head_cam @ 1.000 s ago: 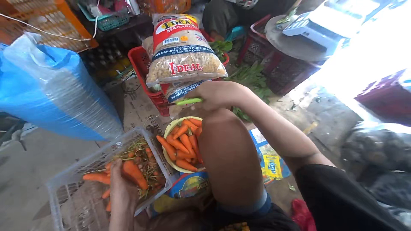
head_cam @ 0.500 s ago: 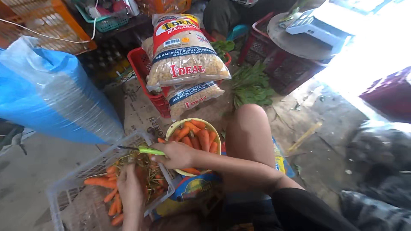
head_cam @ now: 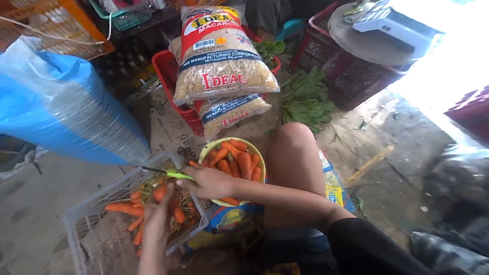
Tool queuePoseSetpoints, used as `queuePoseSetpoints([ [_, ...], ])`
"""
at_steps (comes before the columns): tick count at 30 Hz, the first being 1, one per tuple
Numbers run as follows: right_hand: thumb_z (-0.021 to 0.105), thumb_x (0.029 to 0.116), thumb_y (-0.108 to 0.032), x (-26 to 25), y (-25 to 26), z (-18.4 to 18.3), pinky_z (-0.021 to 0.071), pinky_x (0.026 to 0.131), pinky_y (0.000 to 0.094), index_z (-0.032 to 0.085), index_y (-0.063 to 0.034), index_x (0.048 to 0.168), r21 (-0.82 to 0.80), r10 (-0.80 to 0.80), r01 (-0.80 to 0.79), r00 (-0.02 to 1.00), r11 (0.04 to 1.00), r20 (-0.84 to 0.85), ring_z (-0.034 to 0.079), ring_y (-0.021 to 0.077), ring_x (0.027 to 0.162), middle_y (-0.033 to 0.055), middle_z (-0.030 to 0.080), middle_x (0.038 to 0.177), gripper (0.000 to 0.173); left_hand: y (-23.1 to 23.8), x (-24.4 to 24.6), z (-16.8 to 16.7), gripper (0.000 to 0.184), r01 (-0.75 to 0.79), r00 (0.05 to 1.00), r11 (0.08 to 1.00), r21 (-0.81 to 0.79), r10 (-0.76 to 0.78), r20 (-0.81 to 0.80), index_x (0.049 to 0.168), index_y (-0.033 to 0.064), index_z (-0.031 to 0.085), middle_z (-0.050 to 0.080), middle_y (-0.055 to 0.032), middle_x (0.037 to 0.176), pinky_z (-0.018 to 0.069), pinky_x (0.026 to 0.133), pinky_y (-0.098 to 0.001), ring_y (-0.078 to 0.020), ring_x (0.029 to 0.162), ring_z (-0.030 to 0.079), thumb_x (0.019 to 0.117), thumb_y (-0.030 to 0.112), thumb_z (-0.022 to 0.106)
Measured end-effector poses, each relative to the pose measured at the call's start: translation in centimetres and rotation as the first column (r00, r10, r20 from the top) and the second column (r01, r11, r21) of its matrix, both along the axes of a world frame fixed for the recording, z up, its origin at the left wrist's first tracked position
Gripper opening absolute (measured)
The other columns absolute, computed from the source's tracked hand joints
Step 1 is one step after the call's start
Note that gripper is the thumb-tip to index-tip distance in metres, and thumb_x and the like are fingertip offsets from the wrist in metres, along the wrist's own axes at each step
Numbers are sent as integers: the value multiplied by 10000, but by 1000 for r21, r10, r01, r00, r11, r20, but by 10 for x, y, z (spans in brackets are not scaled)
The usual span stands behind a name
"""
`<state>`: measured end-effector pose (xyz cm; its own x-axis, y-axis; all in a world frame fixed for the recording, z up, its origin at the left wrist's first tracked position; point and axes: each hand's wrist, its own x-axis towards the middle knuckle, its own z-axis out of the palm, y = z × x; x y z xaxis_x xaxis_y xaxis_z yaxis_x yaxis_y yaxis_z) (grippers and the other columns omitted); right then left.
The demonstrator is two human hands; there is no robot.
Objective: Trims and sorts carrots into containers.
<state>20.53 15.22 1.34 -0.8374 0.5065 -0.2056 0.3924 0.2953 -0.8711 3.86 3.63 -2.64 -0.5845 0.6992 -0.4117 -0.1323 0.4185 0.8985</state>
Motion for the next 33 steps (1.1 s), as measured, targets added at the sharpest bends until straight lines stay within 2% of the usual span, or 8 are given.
queuePoseSetpoints([
  [3, 362, 1114, -445, 0, -2, -2, 512, 1005, 560, 567, -93, 1430, 5, -32, 32, 999, 999, 34, 647, 321, 1185, 171, 612, 1379, 515, -5, 5, 3, 540, -42, 990, 996, -81, 30, -138, 1284, -3, 565, 702, -93, 1043, 604, 743, -317, -128, 852, 695, 822, 81, 830],
  [8, 448, 1085, -468, -3, -5, -25, 564, 954, 507, 669, -108, 1326, 129, 2, 9, 997, 992, -83, 692, 241, 1090, 118, 701, 1231, 486, -17, -8, -5, 678, -48, 984, 997, -55, 38, -175, 1443, 29, 435, 663, -139, 1166, 598, 848, -343, -160, 977, 688, 876, 111, 797],
  [15, 466, 1075, -489, -19, -22, -41, 576, 905, 520, 687, -111, 1311, 224, 106, -89, 992, 971, -65, 699, 274, 1053, 138, 707, 1165, 497, -34, -19, -12, 648, -5, 954, 999, -39, -7, -301, 1444, 13, 432, 671, -169, 1179, 570, 949, -436, -230, 1067, 684, 891, 67, 764],
  [19, 508, 1081, -404, -42, -29, -34, 573, 936, 490, 705, -66, 1272, 175, 159, -140, 982, 975, -101, 716, 256, 1022, 146, 736, 1125, 435, -47, -28, -7, 594, -61, 930, 990, -126, 11, -368, 1395, 22, 468, 674, -183, 1133, 564, 911, -515, -291, 1033, 682, 883, 75, 764],
  [23, 414, 1090, -505, -87, -29, -24, 556, 889, 590, 678, -134, 1334, 119, 252, -256, 967, 959, 46, 718, 325, 984, 168, 737, 1096, 517, -66, -50, 8, 565, -113, 883, 966, -232, -9, -469, 1386, 32, 488, 673, -224, 1134, 547, 833, -631, -388, 1007, 677, 881, 91, 734],
  [28, 331, 1114, -468, -104, -4, -38, 464, 1021, 652, 657, -2, 1296, 62, 214, -256, 900, 965, 381, 630, 422, 1196, 261, 665, 1240, 596, -92, -94, 49, 566, -276, 792, 956, -97, 169, -587, 1366, 13, 492, 670, -201, 1134, 571, 824, -574, -325, 989, 687, 854, 96, 720],
  [30, 318, 1108, -512, -99, 3, -27, 508, 942, 607, 667, -38, 1280, 3, 104, -109, 955, 994, 276, 670, 367, 1063, 220, 694, 1137, 613, -90, -97, 54, 702, -275, 819, 953, -129, 161, -551, 1437, -3, 422, 636, -225, 1231, 537, 946, -565, -334, 1114, 651, 838, 100, 773],
  [33, 470, 1035, -608, -96, 3, 11, 478, 595, 388, 693, -96, 1178, -134, 43, -24, 990, 991, 137, 525, 169, 622, 72, 592, 791, 576, -66, -70, 47, 775, -165, 964, 986, -8, 159, -211, 1462, 40, 363, 631, -138, 1195, 596, 866, -394, -198, 1013, 675, 828, 81, 807],
])
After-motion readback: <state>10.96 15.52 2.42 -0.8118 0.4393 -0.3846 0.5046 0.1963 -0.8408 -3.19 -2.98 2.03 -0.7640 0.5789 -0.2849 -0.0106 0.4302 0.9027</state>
